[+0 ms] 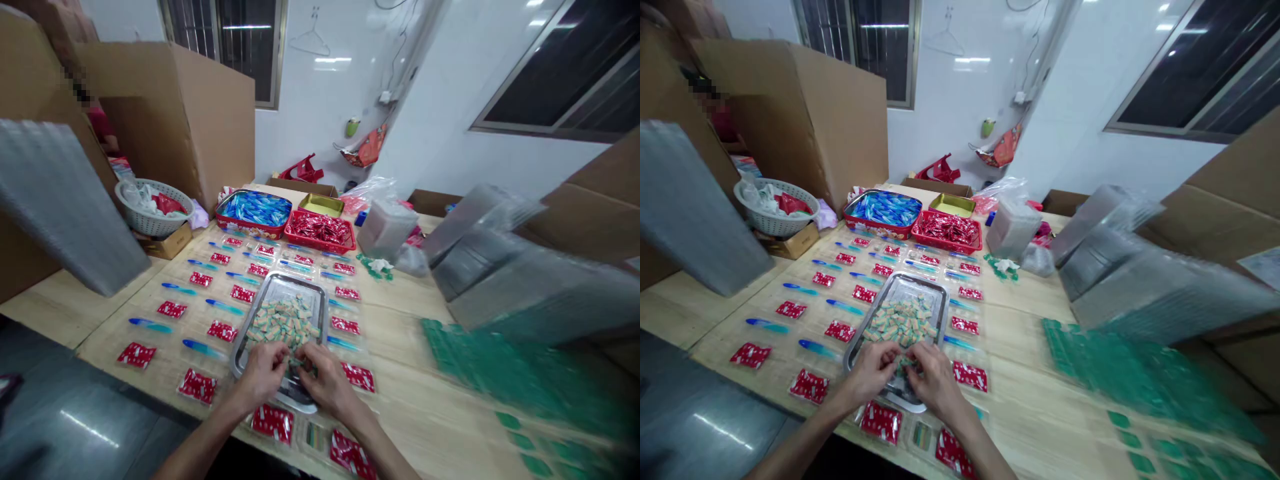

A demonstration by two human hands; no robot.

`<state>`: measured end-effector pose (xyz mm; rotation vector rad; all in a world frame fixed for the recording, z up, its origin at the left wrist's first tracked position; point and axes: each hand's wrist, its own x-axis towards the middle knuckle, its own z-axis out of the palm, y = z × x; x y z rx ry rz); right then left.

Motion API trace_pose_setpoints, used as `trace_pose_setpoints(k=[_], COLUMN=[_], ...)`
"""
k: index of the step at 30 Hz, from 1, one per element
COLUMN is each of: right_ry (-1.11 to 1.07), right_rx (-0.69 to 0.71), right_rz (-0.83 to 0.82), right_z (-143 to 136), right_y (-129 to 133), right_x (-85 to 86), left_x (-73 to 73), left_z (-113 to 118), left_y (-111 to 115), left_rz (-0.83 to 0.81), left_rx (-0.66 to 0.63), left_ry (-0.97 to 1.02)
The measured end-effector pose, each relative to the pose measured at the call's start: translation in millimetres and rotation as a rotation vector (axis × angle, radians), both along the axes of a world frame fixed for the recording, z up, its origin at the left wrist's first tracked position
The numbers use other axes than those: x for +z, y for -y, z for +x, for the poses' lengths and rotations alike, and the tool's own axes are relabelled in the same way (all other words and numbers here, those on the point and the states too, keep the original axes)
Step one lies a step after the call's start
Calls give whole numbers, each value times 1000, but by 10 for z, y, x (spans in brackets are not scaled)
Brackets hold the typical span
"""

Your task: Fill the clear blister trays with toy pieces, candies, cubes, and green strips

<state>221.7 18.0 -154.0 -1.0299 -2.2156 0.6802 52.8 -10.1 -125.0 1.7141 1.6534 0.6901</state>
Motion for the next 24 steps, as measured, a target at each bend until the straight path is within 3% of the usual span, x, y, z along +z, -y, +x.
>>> trace_pose_setpoints(k=[5,12,18,24], right_ry=[-11,-112,-47,-37], right_rx=[-30,-99,45,74], right_rz=[60,-19,-21,-93], right_z=[11,145,102,-22], right_y=[51,80,176,267], right_x=[-132,-125,-132,-254], left_x=[-139,-33,72,-49], left_z=[13,-109,-95,21], left_y=[-35,-64,94,166], left_rz=[4,19,34,-42], left_rx=[9,30,-142,-246], left_ry=[17,-176,-214,-221])
